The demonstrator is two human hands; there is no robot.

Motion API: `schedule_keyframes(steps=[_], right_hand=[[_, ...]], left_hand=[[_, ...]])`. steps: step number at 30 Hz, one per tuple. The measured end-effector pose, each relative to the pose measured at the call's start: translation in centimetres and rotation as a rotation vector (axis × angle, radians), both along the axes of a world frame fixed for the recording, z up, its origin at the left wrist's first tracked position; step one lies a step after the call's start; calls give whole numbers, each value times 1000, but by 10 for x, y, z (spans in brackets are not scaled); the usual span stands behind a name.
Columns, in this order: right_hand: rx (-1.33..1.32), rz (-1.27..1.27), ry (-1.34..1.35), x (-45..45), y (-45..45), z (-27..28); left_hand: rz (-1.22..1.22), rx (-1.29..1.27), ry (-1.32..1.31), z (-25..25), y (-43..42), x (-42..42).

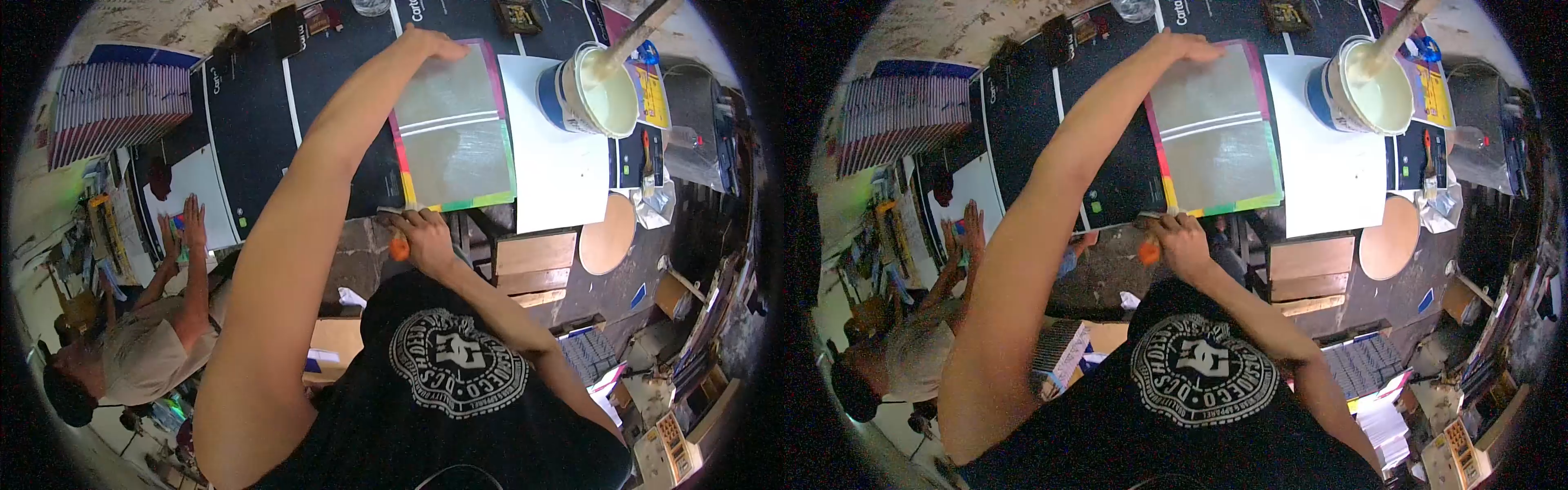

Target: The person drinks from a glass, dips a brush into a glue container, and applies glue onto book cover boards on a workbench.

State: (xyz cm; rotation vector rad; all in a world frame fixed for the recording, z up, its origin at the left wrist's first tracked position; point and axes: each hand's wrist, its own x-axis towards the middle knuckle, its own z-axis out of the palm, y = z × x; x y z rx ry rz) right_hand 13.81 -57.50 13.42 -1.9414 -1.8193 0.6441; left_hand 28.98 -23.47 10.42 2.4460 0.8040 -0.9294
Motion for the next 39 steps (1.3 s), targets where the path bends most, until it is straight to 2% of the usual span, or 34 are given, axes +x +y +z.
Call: schedule_keyframes(steps=[2,4,6,7,10,13,16,18,19,20,22,25,28,29,30,32,34,36,39], right_hand=[[192,-17,-48,26,-1,10],[270,-174,10,64,27,24],[137,-249,25,77,45,24],[73,-173,-217,57,19,-31],[111,-15,-46,8,-27,-12],[-29,8,101,13,-39,20],[259,-209,-75,59,11,29],[234,-231,-78,79,36,13],[173,-145,-185,58,19,-10],[121,-54,-288,38,2,-34],[85,43,-143,10,-26,-13],[-200,132,71,16,-36,25],[299,-72,-149,55,16,28],[347,-141,-118,67,41,34],[165,-147,-54,76,56,24],[-222,15,-353,48,47,-29],[184,-14,-254,10,3,-31],[-22,62,28,-11,-36,-19],[67,55,-21,20,-43,12]], left_hand=[[35,16,-43,5,-3,-4],[33,-40,-53,18,-8,-6],[56,-57,-53,16,-8,-6],[36,-51,-42,13,-6,-4],[91,35,-144,-2,-10,-7],[72,40,-136,2,-12,-11],[100,14,-133,9,-15,-13],[101,-75,-51,5,-8,-6],[103,-119,-10,4,-7,-4],[117,-58,-106,-4,-13,-7],[159,88,-316,-22,-16,-13],[124,33,-142,-5,-13,-8],[106,45,-122,-33,-1,-2],[111,-5,-104,-14,-7,-6],[118,-55,-85,6,-13,-10],[168,-143,-174,3,-15,-13],[218,-138,-182,13,-6,-9],[275,-169,-162,15,-17,-20],[305,-187,-184,14,-17,-18]])
